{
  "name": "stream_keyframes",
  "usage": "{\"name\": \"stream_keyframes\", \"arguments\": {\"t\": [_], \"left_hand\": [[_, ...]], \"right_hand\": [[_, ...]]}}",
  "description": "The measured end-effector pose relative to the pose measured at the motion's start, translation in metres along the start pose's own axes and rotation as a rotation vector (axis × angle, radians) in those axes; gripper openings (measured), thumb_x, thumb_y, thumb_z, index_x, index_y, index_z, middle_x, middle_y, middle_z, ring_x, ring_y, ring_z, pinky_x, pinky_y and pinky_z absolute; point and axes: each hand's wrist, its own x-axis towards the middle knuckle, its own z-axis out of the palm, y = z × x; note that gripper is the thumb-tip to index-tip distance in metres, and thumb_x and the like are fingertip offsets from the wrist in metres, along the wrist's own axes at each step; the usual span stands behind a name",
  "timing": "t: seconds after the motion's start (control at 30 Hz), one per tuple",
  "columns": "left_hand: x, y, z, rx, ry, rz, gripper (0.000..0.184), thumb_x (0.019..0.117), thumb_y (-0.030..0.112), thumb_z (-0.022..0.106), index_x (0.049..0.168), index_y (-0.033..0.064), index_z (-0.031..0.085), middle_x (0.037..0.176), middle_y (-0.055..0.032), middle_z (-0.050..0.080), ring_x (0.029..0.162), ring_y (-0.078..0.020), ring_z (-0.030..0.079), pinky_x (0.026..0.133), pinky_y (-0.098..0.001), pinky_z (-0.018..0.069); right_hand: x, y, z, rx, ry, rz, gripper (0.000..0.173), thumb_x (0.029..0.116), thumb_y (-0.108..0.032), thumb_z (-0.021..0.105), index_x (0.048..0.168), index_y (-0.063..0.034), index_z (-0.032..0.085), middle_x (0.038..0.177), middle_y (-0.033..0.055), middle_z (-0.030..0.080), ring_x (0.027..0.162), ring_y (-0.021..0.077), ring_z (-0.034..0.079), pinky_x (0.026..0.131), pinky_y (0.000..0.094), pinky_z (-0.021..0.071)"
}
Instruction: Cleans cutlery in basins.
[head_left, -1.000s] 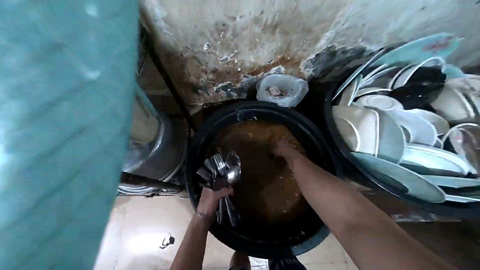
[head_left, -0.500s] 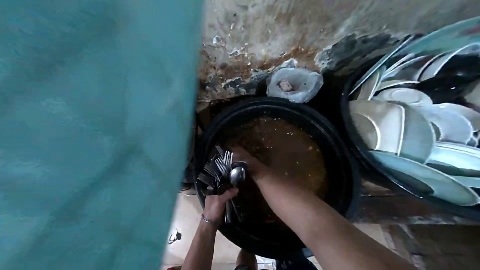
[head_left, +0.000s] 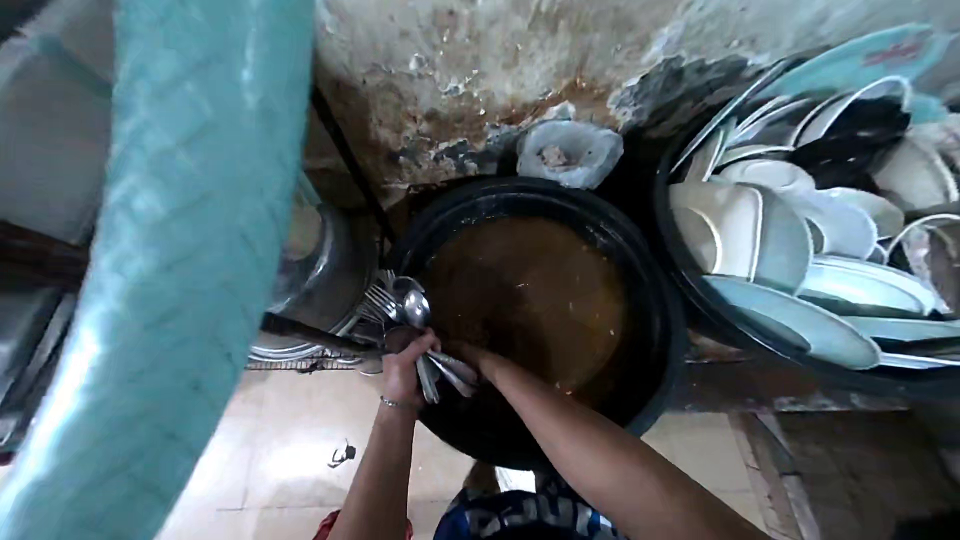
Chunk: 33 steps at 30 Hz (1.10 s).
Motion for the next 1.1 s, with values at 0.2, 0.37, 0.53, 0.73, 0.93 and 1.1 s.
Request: {"name": "stream_keyframes", "arguments": {"t": [0.2,0.37,0.53,0.73,0.93,1.1], "left_hand": [[0.002,-0.004,0.006,-0.048,0.08,0.064,0.022,0.0959,0.01,0.064,0.117,0.0033,0.063,0.091,-0.0122,0.074,0.077,-0.0208,0.073,0.071,-0.0377,0.0634],[0.003,-0.011,0.031,-0.07,0.107,-0.109,0.015,0.098,0.008,0.057,0.11,0.0021,0.063,0.102,-0.0138,0.074,0.094,-0.0233,0.074,0.082,-0.0386,0.0623],[-0.006,-0.038,0.061,0.037,0.042,-0.372,0.015,0.0901,0.012,0.067,0.104,0.0067,0.066,0.084,-0.0081,0.07,0.067,-0.015,0.067,0.054,-0.0307,0.055],[-0.012,-0.049,0.069,0.079,-0.135,-0.585,0.023,0.096,0.006,0.062,0.117,-0.003,0.062,0.097,-0.0205,0.073,0.077,-0.0256,0.072,0.063,-0.0356,0.0603],[-0.014,-0.041,0.071,0.192,-0.084,-0.511,0.027,0.0889,0.0,0.071,0.114,-0.0041,0.062,0.092,-0.0183,0.072,0.069,-0.0224,0.069,0.06,-0.0339,0.0586],[-0.014,-0.031,0.051,0.155,-0.169,-0.489,0.026,0.0929,0.001,0.061,0.119,-0.0004,0.059,0.099,-0.0172,0.072,0.069,-0.0196,0.068,0.06,-0.032,0.0581]], "right_hand": [[-0.032,0.041,-0.046,0.099,0.048,-0.157,0.045,0.0976,-0.013,0.069,0.142,-0.0157,0.061,0.132,0.0136,0.066,0.111,0.0269,0.067,0.094,0.0513,0.0566],[-0.061,0.047,-0.081,0.618,0.289,-0.24,0.052,0.096,-0.006,0.069,0.145,-0.0087,0.052,0.124,0.0111,0.066,0.101,0.0176,0.066,0.086,0.0378,0.0584],[-0.067,0.044,-0.08,0.845,0.492,-0.351,0.049,0.0976,-0.005,0.065,0.145,-0.0083,0.051,0.12,0.0077,0.068,0.098,0.0132,0.068,0.085,0.0332,0.0593],[-0.073,0.042,-0.08,0.881,0.638,-0.254,0.032,0.104,-0.012,0.056,0.136,-0.0055,0.058,0.109,0.0085,0.07,0.092,0.0123,0.067,0.082,0.0338,0.0584],[-0.066,0.052,-0.087,1.02,0.675,-0.269,0.033,0.108,-0.023,0.052,0.138,-0.0096,0.058,0.118,0.0074,0.069,0.101,0.0152,0.067,0.086,0.0374,0.0576],[-0.07,0.068,-0.103,1.074,0.505,-0.396,0.035,0.1045,-0.011,0.05,0.139,-0.0096,0.054,0.12,0.0085,0.066,0.095,0.0188,0.068,0.079,0.0376,0.0598]]}}
